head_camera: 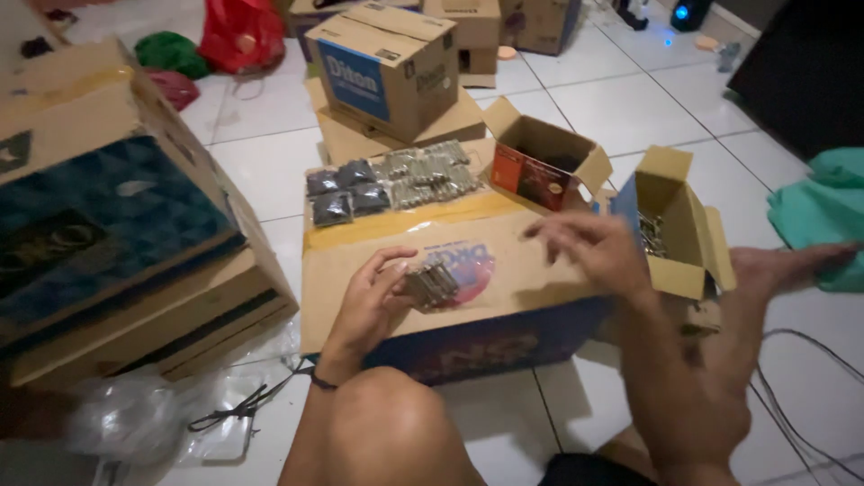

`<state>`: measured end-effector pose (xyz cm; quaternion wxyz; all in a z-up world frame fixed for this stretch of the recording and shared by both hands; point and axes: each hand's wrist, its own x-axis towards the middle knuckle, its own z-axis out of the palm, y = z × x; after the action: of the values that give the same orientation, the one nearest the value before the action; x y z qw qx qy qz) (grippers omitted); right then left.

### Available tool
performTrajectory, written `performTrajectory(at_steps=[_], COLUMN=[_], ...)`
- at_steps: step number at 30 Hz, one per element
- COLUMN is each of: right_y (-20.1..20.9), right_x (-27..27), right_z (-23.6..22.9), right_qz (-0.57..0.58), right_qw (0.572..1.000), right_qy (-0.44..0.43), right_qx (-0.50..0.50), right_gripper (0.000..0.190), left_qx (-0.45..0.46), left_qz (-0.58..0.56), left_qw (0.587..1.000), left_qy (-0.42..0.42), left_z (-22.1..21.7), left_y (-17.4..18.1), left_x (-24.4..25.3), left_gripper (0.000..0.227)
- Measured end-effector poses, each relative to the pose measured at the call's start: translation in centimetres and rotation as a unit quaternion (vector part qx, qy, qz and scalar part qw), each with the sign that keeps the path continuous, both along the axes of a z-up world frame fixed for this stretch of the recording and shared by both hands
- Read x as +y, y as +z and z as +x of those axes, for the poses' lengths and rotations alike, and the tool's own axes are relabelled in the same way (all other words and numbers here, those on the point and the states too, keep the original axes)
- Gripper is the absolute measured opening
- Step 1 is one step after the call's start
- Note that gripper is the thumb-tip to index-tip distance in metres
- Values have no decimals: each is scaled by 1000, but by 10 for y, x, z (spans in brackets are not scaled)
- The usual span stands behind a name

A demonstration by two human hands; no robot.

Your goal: Packing small metal hardware components into plastic bags

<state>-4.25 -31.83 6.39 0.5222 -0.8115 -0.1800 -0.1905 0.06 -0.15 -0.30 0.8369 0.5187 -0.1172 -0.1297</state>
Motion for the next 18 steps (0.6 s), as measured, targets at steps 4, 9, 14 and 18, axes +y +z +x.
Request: performTrajectory(at_steps=[4, 9, 14, 18], right_y=[25, -20, -180, -208], right_x=[-65, -163, -281, -267], right_z=[0, 40, 113, 126], right_qz=[5, -292, -470, -406], right_qw=[985, 841, 820, 884], right_qy=[-168, -278, -152, -95], right_qx=[23, 361, 287, 209], right_gripper=[21, 49, 93, 89], left_qx=[8, 1, -4, 4], left_qz=[1, -36, -30, -34], left_qw=[1000, 999, 999, 999], left_qy=[-23, -32, -9, 6], left_z=[6, 11, 12, 7], left_y=[-6, -16, -16, -13], left_x=[7, 5, 1, -3], left_gripper=[28, 27, 38, 35])
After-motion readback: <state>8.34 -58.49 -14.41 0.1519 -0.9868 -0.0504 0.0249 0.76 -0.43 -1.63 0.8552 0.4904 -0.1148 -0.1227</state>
